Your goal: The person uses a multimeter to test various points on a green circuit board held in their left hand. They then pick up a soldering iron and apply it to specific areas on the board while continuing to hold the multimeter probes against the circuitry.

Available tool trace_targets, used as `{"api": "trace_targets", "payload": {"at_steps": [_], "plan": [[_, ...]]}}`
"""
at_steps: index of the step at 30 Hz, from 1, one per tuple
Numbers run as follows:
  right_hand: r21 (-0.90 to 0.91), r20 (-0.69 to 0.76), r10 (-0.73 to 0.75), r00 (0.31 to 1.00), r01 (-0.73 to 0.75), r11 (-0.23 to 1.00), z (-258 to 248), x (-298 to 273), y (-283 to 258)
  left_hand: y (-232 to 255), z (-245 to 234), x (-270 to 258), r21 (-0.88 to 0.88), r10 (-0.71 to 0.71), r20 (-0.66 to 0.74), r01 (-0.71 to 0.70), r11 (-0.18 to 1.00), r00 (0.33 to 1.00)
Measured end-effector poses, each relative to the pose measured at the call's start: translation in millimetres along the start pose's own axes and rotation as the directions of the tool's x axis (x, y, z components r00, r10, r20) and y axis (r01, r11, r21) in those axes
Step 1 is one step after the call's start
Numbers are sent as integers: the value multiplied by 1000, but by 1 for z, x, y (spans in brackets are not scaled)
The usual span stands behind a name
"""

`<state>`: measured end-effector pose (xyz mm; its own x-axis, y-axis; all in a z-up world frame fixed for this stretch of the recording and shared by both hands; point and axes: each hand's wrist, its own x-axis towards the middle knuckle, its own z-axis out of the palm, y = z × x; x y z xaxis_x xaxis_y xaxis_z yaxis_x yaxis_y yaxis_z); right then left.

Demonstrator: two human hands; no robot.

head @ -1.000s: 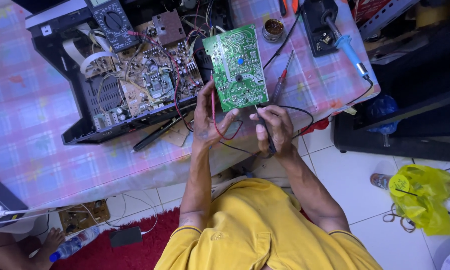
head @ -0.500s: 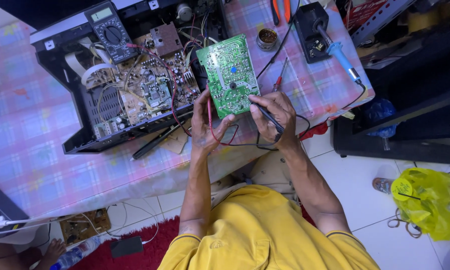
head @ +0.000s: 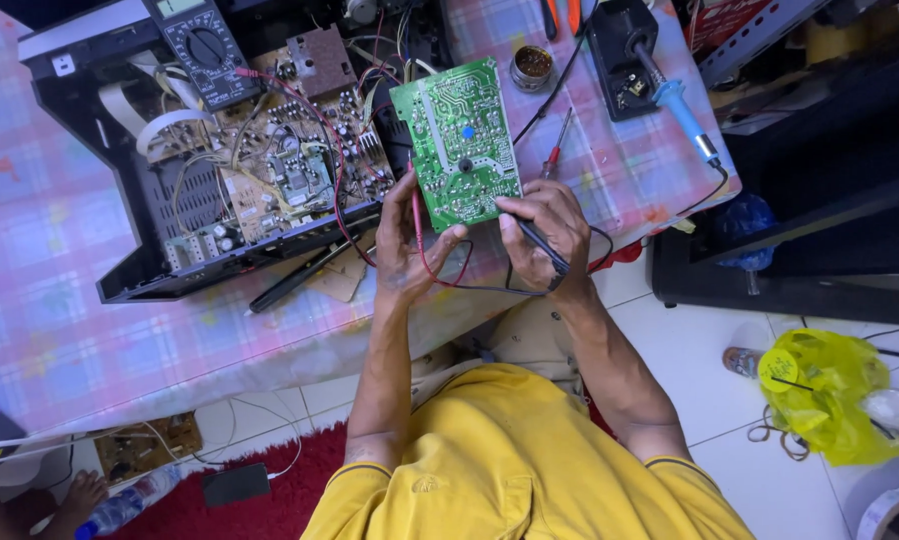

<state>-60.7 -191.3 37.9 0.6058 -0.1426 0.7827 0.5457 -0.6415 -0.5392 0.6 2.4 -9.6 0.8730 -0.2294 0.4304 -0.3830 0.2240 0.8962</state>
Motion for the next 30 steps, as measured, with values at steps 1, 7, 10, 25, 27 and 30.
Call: {"api": "trace_targets", "payload": {"at_steps": [1,7,10,25,27,30], "plan": [[2,1,3,1000,-3,1000,2,0,-1,1,1,-1,3,-3,-1,3,1000,1000],[-47,-20,-51,998,50,998,8,4,0,4,5,2,12,17,-26,-16,1000,1000],[-36,-29,-22,999,21,999,9,1,1,5,5,3,30,6,-25,-5,1000,1000],[-46,-48,-54,997,52,998,10,-5,5,1,6,-3,50,10,-45,-8,999,999],[-65,-47,-60,997,57,996,11,-3,5,1,4,-2,42,4,-39,-2,999,999],[-56,-64,14,998,-18,998,3,-16,11,6,8,-3,71,21,-45,-18,997,999]]}}
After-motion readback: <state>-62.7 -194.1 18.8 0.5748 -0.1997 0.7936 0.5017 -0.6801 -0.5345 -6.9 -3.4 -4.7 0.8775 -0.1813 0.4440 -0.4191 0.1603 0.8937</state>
